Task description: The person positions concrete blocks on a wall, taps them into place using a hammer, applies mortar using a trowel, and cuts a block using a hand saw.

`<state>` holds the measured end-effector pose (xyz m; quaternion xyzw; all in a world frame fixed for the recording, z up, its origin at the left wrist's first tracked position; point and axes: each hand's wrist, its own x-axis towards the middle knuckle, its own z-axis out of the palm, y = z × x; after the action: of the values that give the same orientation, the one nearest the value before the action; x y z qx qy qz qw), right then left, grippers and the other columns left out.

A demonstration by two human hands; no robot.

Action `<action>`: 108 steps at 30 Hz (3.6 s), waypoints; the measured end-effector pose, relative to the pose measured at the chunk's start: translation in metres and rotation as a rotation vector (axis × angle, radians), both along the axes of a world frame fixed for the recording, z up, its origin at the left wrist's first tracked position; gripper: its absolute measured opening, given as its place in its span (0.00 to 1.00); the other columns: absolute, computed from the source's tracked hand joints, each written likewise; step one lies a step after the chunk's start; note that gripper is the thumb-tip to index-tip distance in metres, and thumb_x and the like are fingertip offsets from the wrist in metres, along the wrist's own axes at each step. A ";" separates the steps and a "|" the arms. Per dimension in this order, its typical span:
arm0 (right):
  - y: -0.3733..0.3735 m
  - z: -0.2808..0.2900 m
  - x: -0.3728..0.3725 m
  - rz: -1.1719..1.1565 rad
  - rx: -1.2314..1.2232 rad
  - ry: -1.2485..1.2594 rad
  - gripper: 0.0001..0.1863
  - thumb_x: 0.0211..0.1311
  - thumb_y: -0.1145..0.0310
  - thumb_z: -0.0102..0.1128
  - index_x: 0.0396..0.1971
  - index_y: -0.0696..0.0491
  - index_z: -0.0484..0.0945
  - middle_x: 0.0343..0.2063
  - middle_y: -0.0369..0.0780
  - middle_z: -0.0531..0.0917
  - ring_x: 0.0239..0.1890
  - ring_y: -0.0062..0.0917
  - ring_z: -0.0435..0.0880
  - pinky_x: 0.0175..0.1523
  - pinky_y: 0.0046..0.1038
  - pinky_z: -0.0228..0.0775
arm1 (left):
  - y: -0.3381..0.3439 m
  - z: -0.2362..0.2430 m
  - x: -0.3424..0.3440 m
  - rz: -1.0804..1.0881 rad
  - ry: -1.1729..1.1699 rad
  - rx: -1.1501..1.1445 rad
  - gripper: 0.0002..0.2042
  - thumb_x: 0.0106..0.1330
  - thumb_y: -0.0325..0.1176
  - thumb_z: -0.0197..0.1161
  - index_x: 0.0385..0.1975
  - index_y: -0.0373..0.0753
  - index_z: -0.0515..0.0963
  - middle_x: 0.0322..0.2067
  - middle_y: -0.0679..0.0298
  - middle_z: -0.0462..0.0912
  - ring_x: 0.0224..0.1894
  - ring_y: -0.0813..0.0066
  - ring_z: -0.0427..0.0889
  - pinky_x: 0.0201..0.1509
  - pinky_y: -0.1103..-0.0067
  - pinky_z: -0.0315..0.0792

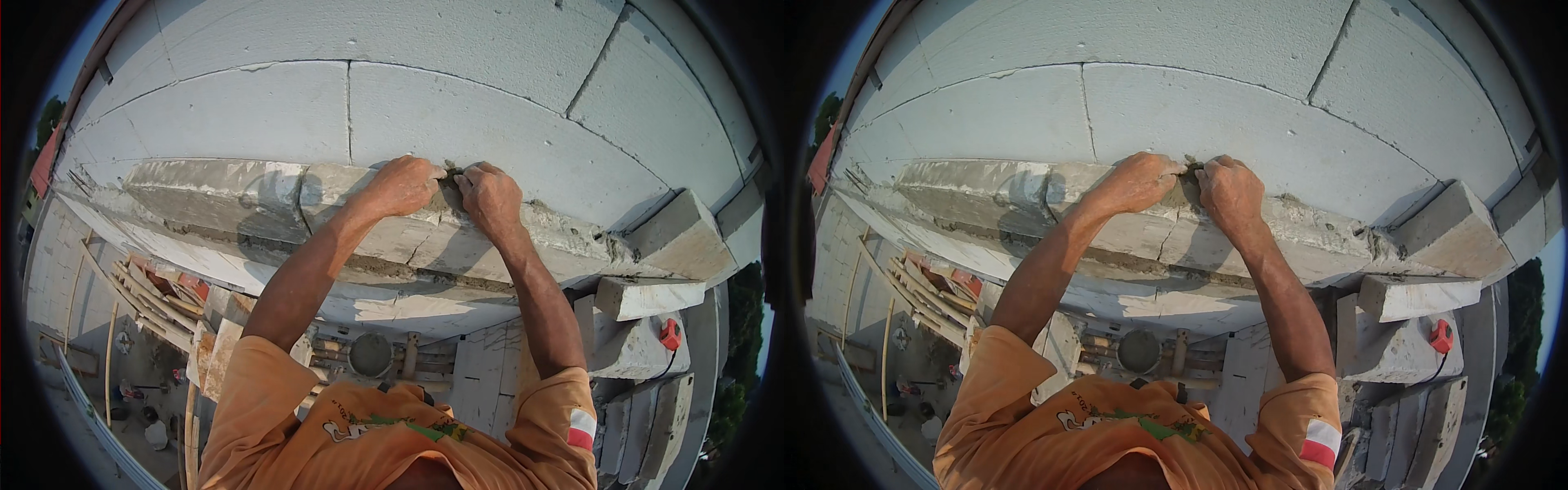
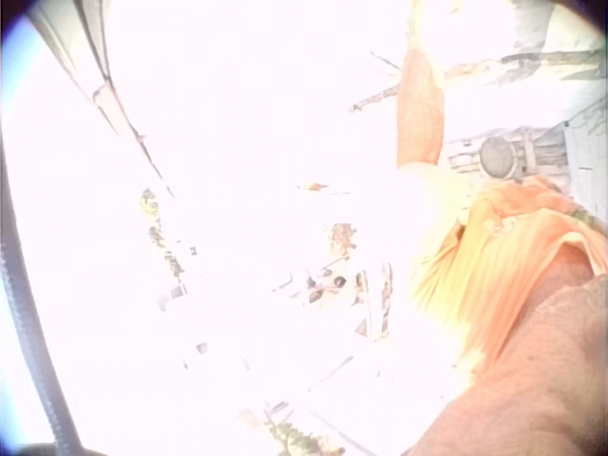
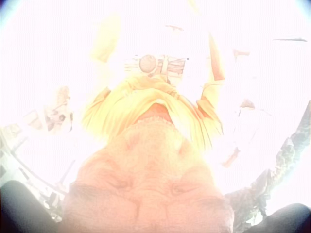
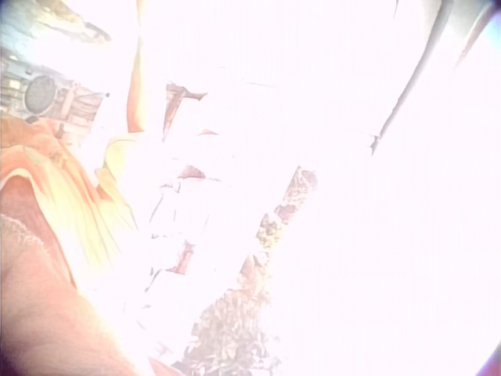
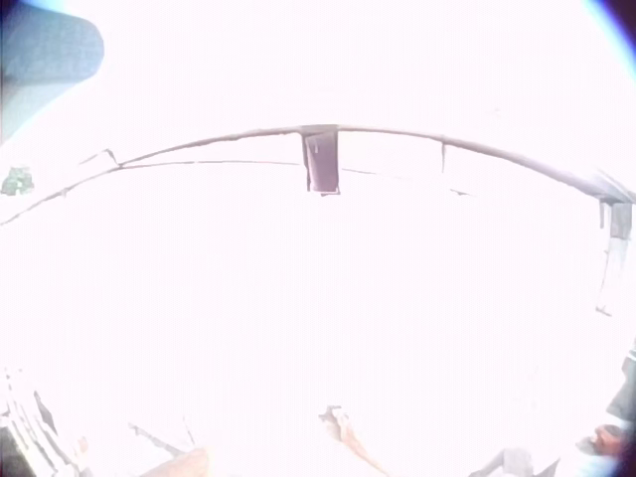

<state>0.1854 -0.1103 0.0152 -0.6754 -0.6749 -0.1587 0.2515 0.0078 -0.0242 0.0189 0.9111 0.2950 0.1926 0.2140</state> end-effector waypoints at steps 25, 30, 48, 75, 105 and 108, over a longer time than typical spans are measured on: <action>-0.189 -0.007 0.022 -0.149 0.341 0.243 0.17 0.57 0.72 0.66 0.47 0.60 0.79 0.40 0.51 0.82 0.43 0.42 0.82 0.48 0.44 0.73 | -0.026 0.019 0.024 -0.073 0.098 0.149 0.23 0.76 0.43 0.49 0.62 0.33 0.73 0.58 0.45 0.79 0.62 0.51 0.76 0.67 0.69 0.66; -0.365 -0.021 0.046 -0.762 0.494 0.181 0.20 0.60 0.80 0.63 0.54 0.59 0.77 0.41 0.46 0.81 0.37 0.35 0.81 0.43 0.34 0.75 | -0.021 0.018 0.002 -0.052 0.030 0.068 0.22 0.73 0.45 0.53 0.61 0.39 0.76 0.54 0.47 0.82 0.57 0.51 0.80 0.62 0.68 0.70; -0.633 -0.211 0.138 -1.402 -0.331 -0.005 0.27 0.70 0.50 0.56 0.52 0.61 0.77 0.39 0.49 0.81 0.39 0.42 0.79 0.46 0.41 0.71 | -0.033 -0.014 -0.050 0.122 -0.211 0.288 0.34 0.61 0.57 0.68 0.60 0.36 0.76 0.57 0.50 0.78 0.61 0.53 0.75 0.68 0.63 0.67; -0.171 0.062 0.011 -0.309 0.070 0.451 0.25 0.72 0.59 0.59 0.54 0.67 0.74 0.34 0.49 0.81 0.35 0.31 0.81 0.41 0.32 0.74 | -0.054 -0.072 -0.017 0.349 -0.358 0.626 0.40 0.52 0.67 0.68 0.48 0.31 0.80 0.55 0.52 0.77 0.63 0.55 0.69 0.74 0.48 0.43; -0.054 0.062 0.011 0.025 -0.238 0.180 0.21 0.71 0.63 0.58 0.56 0.63 0.77 0.43 0.55 0.85 0.41 0.43 0.89 0.43 0.41 0.83 | -0.062 -0.055 -0.017 0.199 -0.313 0.519 0.25 0.56 0.50 0.71 0.54 0.49 0.81 0.60 0.59 0.73 0.65 0.58 0.66 0.75 0.46 0.36; -0.053 0.070 0.006 0.045 -0.117 0.295 0.21 0.71 0.63 0.58 0.55 0.63 0.77 0.42 0.55 0.85 0.41 0.44 0.89 0.44 0.41 0.83 | -0.062 -0.056 -0.019 0.115 -0.270 0.489 0.19 0.58 0.41 0.71 0.51 0.52 0.84 0.59 0.58 0.73 0.66 0.57 0.65 0.75 0.45 0.34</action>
<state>0.1909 -0.1629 0.0852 -0.6896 -0.6535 -0.0126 0.3118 -0.0109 -0.0862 -0.0368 0.8835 0.2599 0.3895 0.0141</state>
